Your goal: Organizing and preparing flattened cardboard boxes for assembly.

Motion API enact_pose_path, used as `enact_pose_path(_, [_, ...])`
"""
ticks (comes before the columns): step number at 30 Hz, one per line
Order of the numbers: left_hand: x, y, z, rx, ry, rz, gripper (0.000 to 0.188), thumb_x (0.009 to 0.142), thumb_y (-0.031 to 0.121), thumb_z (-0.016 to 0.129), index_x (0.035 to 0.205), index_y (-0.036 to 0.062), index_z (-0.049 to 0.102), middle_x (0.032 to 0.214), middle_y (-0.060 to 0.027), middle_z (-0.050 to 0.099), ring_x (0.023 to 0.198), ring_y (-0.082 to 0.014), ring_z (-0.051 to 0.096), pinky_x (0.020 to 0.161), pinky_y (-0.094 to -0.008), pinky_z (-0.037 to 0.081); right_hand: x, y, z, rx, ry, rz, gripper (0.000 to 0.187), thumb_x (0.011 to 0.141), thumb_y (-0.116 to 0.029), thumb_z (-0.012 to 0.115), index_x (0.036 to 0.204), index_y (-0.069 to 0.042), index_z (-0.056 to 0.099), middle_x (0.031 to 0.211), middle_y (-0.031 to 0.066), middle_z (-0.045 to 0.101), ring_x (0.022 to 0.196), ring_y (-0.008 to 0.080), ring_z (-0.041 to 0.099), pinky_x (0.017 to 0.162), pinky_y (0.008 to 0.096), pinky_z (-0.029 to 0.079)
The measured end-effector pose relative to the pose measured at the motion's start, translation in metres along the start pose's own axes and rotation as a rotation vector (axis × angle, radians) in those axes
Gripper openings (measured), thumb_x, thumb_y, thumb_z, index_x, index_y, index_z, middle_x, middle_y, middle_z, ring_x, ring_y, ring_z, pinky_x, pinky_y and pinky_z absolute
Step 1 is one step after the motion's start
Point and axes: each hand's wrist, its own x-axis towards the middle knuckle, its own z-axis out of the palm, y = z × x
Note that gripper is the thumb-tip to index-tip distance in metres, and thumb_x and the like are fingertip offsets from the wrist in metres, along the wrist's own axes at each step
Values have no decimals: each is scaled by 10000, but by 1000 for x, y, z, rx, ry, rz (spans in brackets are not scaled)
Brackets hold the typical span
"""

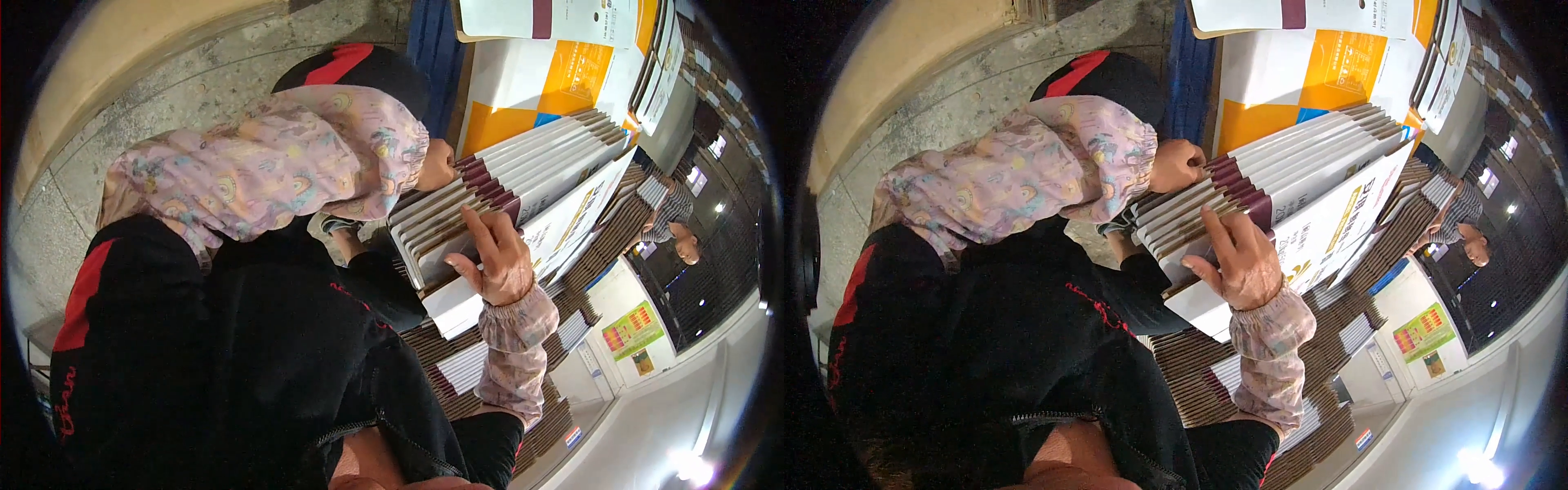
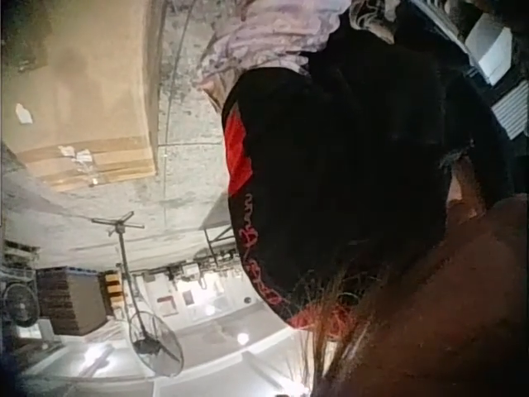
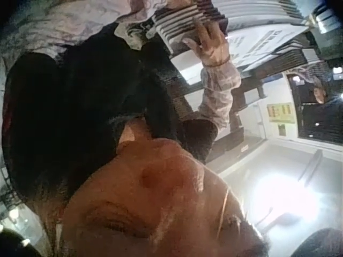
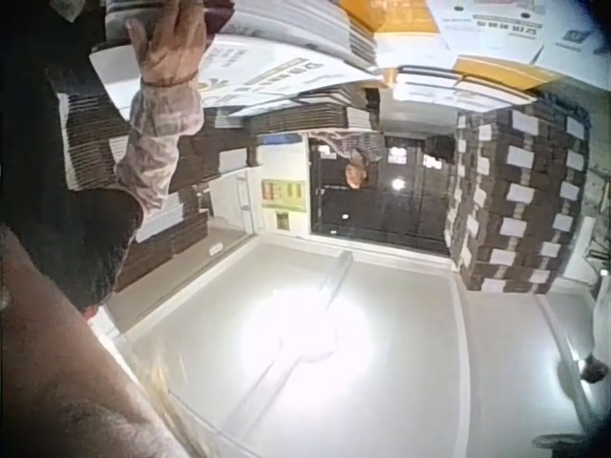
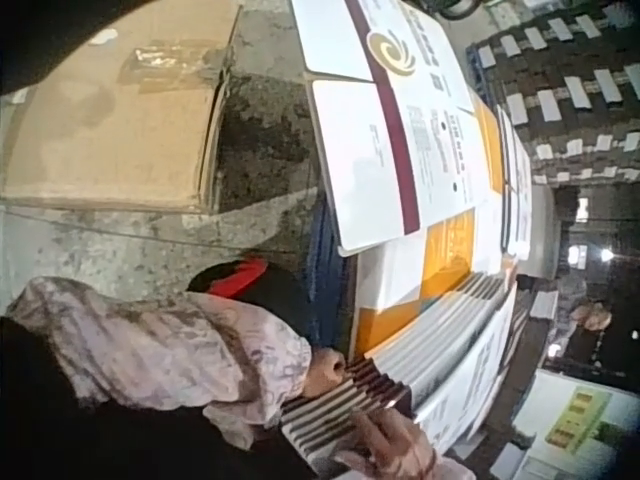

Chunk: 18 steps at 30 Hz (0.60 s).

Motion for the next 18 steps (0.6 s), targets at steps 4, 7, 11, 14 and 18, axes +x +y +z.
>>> enact_pose_path(4, [4,-4,2,17,30,-16,370,765,279,550,962,-30,609,898,-188,625,846,-279,602,755,-343,448,4,-3,0,14,-43,119,515,738,-353,636,1033,56,537,896,152,510,768,284,560,687,354,490])
enact_pose_path(7, [4,-3,2,56,13,-46,368,767,279,551,971,-22,608,910,-184,625,858,-275,599,767,-337,445,3,1,3,-57,27,30,508,731,-341,645,1013,68,539,969,171,515,821,308,568,717,362,493])
enact_pose_path(11, [4,-4,1,17,1,-34,360,764,290,557,965,-1,618,896,-175,630,845,-274,602,761,-338,450,5,-1,-2,-37,-36,67,493,732,-333,645,1001,65,533,988,167,515,840,315,566,708,349,489])
enact_pose_path(14, [12,-17,10,-84,29,-63,362,764,306,558,961,9,624,875,-172,634,825,-279,607,750,-346,456,6,-1,-2,-46,-88,67,481,747,-346,628,1002,51,534,978,159,518,843,308,567,706,339,490])
enact_pose_path(18, [10,-13,10,-1,63,-29,370,758,321,561,956,15,627,864,-180,633,821,-286,611,742,-346,465,8,-4,-2,-79,-128,91,481,757,-358,609,1030,31,538,978,144,516,843,298,569,703,337,493])
